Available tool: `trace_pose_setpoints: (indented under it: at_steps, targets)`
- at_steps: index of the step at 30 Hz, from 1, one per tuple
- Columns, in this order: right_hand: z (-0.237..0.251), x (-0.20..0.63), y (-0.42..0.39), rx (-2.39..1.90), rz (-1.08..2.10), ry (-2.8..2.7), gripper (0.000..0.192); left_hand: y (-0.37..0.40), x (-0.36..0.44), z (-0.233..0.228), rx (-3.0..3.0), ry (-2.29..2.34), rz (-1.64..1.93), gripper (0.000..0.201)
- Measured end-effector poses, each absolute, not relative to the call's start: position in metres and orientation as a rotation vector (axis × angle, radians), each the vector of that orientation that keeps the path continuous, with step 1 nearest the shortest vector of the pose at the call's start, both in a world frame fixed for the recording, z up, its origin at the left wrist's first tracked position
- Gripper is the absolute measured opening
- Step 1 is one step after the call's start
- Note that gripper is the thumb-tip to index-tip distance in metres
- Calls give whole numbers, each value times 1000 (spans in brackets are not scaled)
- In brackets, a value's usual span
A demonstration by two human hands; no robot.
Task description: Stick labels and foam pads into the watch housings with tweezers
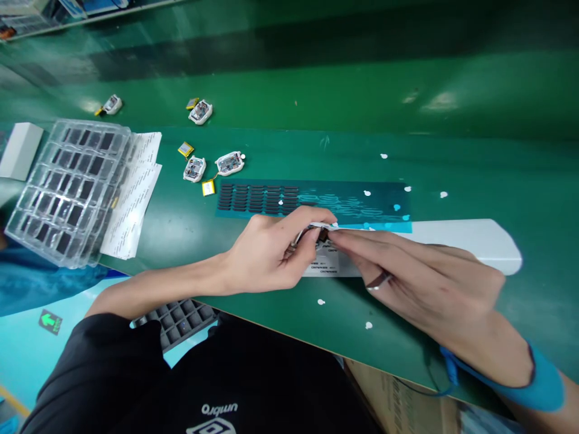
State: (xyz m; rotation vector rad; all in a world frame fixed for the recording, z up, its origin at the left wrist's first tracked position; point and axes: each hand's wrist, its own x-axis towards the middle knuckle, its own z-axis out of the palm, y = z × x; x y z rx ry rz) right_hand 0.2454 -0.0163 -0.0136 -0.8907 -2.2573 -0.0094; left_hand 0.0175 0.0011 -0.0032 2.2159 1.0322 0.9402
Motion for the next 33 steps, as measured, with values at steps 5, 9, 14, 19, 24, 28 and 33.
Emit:
trace_pose_setpoints:
  at_steps: [5,9,14,19,24,28,33]
  targets:
    - [-3,239,-15,-1066,352,-2074,30,2,18,-6,2359,1005,1015,19]
    - [0,234,-13,-1131,542,-1929,10,1,20,-7,2339,981,1035,18]
    - [0,234,-15,-1139,463,-1942,25,2,17,-5,2205,972,974,18]
    - [0,236,-19,-1097,398,-2023,47,7,15,-2,2121,948,853,19]
    - [-4,237,-16,-1071,389,-2046,41,9,17,2,1904,992,734,17]
    - [-4,238,-14,-1054,378,-2076,35,10,18,1,1635,938,629,17]
    - [-1,236,-15,-1034,150,-2207,30,9,19,1,1588,953,651,16]
